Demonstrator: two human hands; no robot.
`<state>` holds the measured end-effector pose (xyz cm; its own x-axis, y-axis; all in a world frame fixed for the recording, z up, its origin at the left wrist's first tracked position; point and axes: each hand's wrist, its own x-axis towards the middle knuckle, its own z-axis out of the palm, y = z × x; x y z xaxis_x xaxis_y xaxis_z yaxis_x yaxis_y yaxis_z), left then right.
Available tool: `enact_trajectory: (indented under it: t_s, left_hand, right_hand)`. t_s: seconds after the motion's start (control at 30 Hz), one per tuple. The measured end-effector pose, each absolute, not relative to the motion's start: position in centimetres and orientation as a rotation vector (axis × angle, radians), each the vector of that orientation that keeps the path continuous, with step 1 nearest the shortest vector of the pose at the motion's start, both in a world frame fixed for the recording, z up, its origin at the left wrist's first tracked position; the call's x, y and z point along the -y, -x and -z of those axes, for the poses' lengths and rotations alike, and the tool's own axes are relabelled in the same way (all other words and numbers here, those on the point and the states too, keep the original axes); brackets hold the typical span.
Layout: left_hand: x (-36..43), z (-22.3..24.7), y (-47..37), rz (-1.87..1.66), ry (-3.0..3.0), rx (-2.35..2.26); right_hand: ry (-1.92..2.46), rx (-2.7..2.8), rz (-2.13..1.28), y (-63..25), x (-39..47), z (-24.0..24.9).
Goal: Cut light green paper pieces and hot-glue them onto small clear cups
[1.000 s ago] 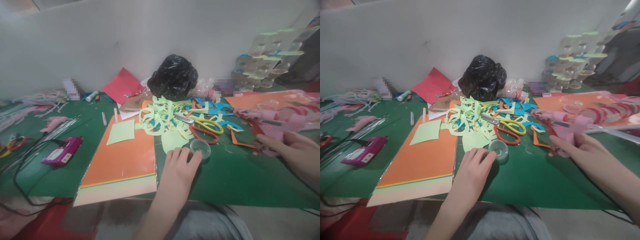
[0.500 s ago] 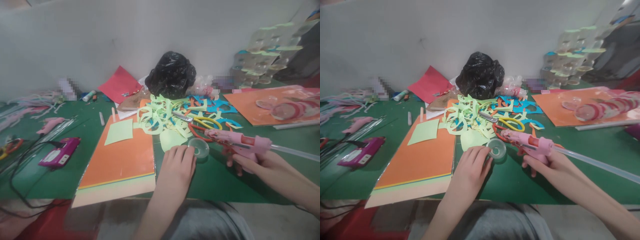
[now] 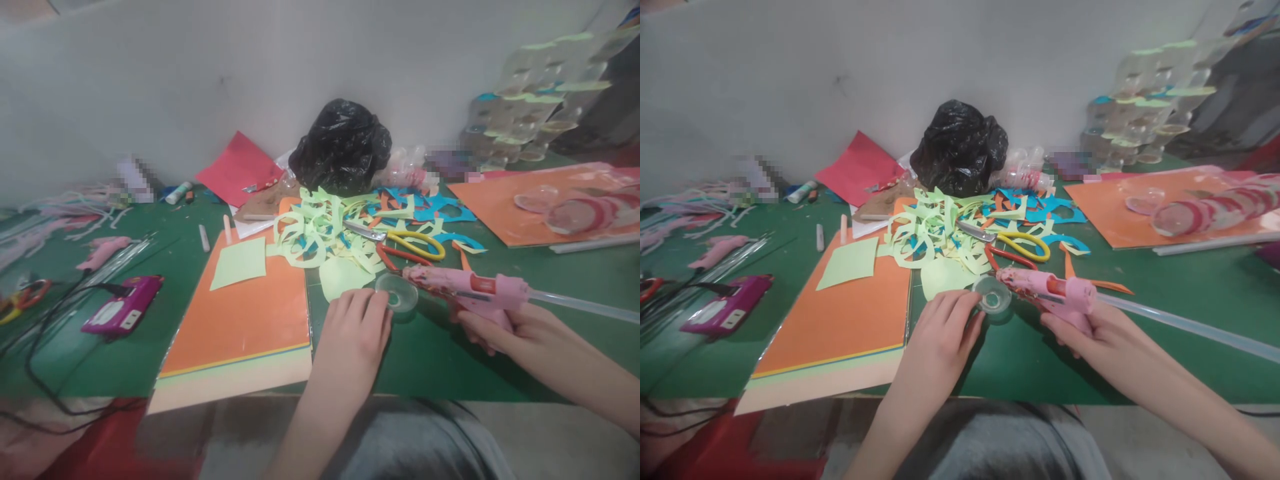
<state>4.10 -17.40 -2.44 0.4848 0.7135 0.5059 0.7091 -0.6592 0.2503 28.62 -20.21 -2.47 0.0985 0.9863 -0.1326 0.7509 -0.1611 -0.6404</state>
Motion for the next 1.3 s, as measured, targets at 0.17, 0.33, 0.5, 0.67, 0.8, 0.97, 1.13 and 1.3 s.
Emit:
enact_trajectory:
  t_s: [0.17, 0.33, 0.5, 0.67, 0.8, 0.97, 1.13, 1.3]
  left_hand:
    - [17.4, 2.3, -4.1, -0.920, -2.682, -1.295]
    - [17.5, 2.3, -4.1, -0.909, -2.667, -1.289]
    - [17.6, 2.3, -3.9, -0.852, -2.640, -1.281]
    - [17.6, 2.6, -3.7, -0.777, -2.649, -1.290]
    - [17.6, 2.6, -3.7, -0.764, -2.664, -1.292]
    - [17.6, 2.6, -3.7, -0.762, -2.682, -1.286]
    - [17.7, 2.6, -3.7, -0.760, -2.684, -1.291]
    - [17.6, 2.6, -3.7, -0.758, -2.693, -1.293]
  right_hand:
    - [2.094, 1.617, -0.828, -28.2, 20.1, 1.7]
    - [2.039, 1.641, -0.830, -28.0, 20.0, 1.5]
    - [2.037, 1.645, -0.839, -28.1, 20.1, 1.7]
    - [2.045, 1.677, -0.779, -28.2, 20.0, 1.8]
    - [2.062, 1.684, -0.805, -28.1, 20.0, 1.7]
    - [2.092, 1.595, -0.819, -27.7, 19.9, 1.7]
    - [2.061, 1.630, -0.816, -27.9, 20.0, 1.8]
    - [2.043, 1.639, -0.800, -27.9, 20.1, 1.8]
